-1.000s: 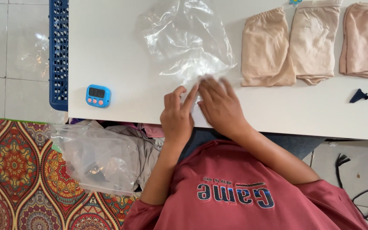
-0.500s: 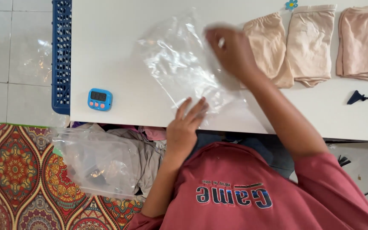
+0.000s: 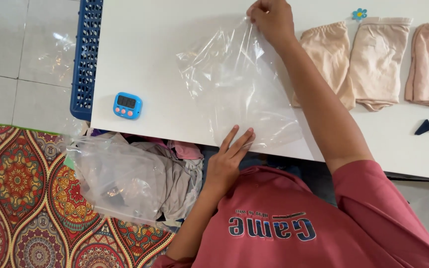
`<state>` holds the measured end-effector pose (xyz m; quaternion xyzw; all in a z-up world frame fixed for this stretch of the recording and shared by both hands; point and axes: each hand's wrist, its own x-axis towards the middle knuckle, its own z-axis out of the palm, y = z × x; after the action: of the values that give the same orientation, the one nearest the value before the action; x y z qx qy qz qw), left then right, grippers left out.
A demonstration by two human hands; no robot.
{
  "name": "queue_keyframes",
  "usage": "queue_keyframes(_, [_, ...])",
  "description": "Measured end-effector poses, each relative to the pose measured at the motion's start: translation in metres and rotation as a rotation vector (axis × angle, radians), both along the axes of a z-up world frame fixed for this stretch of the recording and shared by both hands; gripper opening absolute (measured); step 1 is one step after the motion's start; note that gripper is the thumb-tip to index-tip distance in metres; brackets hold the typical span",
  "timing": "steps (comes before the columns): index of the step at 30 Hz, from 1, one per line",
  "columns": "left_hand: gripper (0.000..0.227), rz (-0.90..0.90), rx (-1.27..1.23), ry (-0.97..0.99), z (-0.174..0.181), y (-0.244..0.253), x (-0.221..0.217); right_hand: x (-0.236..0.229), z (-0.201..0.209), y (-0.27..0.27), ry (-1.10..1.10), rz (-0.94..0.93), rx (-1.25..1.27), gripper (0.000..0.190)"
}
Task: Folding multiple pairs of underwear and placing them into a plastic bag.
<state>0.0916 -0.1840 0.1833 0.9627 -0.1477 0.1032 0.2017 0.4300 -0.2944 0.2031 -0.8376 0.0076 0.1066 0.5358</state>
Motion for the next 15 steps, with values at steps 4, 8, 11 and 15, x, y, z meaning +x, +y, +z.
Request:
queue_keyframes(4, [0.099,-0.015,-0.026,0.083,-0.003,0.001,-0.002,0.025,-0.047,0.015,-0.160,0.061,-0.152,0.021])
queue_keyframes(8, [0.099,-0.004,-0.050,0.121,0.005,0.002,0.001,0.004,-0.041,0.054,-1.035,0.107,-0.333,0.013])
queue_keyframes(11, [0.098,0.004,-0.058,0.209,0.013,0.001,0.001,-0.054,-0.032,0.089,-0.855,0.662,-0.232,0.034])
queue_keyframes(15, [0.090,-0.025,-0.085,0.355,0.030,-0.002,0.006,-0.102,-0.019,0.099,-0.699,1.066,-0.596,0.074])
